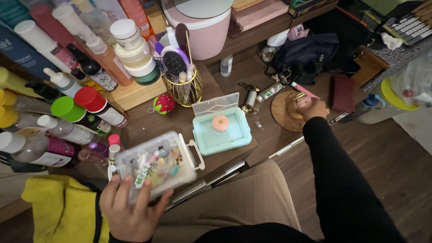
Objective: The person wipes several small bottles with a yellow cloth, then opens a plastic organizer box and rearranges small items inside, including jewelry and cosmetic containers. The person also handles a small pink container and a metal tool.
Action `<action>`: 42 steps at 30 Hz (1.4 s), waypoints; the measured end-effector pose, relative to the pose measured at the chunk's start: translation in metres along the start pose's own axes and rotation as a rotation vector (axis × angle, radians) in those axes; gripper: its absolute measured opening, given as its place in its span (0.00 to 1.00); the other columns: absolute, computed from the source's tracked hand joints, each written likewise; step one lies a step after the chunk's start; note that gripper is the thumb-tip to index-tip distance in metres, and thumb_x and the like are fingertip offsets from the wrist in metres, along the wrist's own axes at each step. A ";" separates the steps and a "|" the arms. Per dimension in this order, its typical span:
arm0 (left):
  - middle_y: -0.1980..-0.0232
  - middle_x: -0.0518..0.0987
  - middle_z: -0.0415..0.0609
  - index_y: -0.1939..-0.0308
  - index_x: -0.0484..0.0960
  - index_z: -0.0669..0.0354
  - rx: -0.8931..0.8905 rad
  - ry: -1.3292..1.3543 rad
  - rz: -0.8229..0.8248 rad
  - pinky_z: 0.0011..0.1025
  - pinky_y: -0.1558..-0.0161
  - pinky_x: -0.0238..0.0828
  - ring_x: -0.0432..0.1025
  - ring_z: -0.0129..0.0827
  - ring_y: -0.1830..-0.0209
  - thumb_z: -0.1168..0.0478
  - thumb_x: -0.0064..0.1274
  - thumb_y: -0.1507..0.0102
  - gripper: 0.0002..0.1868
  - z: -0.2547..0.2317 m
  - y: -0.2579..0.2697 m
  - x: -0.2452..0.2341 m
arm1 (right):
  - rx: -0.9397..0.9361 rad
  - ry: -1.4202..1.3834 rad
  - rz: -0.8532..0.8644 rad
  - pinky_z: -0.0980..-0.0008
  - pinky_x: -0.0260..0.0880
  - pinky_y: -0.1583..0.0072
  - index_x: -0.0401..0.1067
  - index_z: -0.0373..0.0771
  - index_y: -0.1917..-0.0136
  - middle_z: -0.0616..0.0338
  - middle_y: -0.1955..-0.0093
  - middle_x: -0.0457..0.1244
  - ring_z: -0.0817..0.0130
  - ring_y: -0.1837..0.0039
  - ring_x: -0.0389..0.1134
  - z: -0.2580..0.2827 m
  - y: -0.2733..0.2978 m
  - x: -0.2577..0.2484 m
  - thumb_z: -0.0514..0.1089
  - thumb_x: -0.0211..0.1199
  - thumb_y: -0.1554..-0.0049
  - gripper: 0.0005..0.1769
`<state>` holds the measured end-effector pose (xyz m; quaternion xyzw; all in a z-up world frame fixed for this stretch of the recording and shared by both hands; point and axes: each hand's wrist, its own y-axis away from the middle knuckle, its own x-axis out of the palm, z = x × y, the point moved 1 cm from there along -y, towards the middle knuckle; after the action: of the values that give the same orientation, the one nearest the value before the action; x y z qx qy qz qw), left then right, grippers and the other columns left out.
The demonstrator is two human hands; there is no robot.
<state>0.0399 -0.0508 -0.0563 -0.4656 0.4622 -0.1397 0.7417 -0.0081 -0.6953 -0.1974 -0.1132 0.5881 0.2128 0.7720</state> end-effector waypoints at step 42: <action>0.36 0.73 0.48 0.37 0.78 0.51 -0.447 0.241 -0.128 0.50 0.29 0.59 0.63 0.56 0.30 0.55 0.50 0.33 0.20 -0.001 -0.015 -0.034 | -0.863 -0.321 0.127 0.60 0.67 0.37 0.75 0.55 0.35 0.69 0.40 0.65 0.61 0.38 0.65 0.233 0.418 -0.055 0.71 0.81 0.66 0.48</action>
<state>0.0238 -0.0376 -0.0250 -0.6261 0.5361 -0.1353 0.5498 -0.0122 -0.2377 -0.0473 -0.3534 0.3249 0.4997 0.7210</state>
